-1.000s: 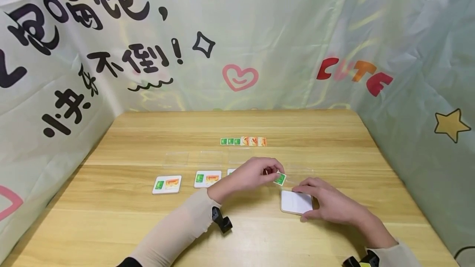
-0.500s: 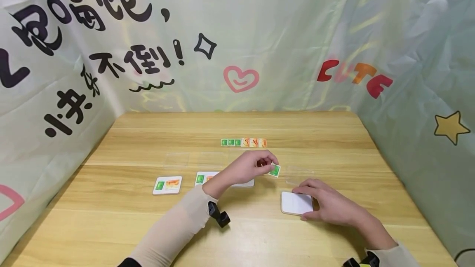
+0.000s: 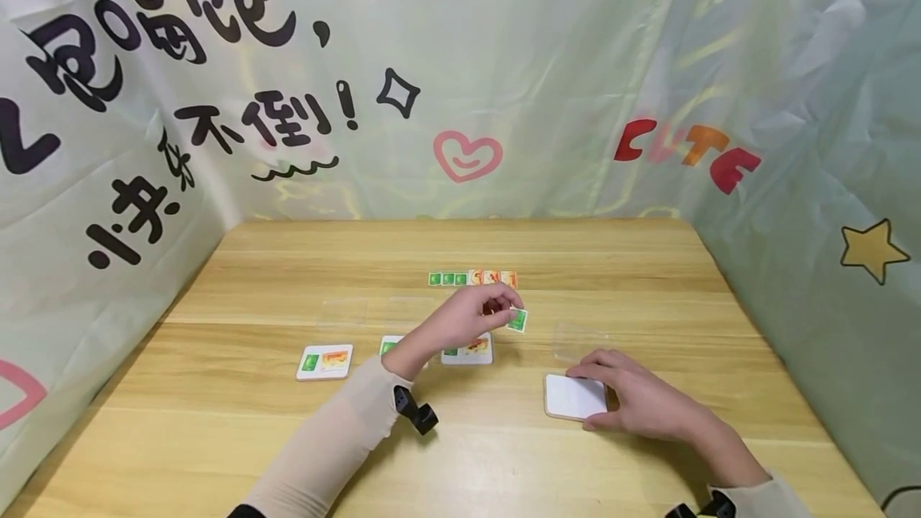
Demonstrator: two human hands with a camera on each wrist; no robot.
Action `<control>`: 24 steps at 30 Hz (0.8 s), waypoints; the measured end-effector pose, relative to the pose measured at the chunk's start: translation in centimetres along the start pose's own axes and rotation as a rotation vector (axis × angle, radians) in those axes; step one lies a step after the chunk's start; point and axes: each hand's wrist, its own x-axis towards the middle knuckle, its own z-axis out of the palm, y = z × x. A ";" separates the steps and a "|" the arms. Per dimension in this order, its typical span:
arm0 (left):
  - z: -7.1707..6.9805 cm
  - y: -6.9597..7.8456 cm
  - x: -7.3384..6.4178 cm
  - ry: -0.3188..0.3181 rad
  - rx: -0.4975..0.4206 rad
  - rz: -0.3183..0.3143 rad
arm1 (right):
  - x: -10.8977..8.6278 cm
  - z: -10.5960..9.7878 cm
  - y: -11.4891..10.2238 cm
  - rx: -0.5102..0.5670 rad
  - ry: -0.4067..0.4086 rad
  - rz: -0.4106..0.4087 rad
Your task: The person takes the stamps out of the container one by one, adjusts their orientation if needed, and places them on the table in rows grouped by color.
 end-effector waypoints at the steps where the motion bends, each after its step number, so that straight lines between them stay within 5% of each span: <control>1: -0.2 -0.2 -0.1 0.001 -0.001 -0.006 | 0.0 0.0 0.0 0.000 0.004 -0.003; 24: -5.2 -5.2 -0.7 0.083 0.008 -0.188 | -0.2 0.0 0.1 0.021 0.016 -0.008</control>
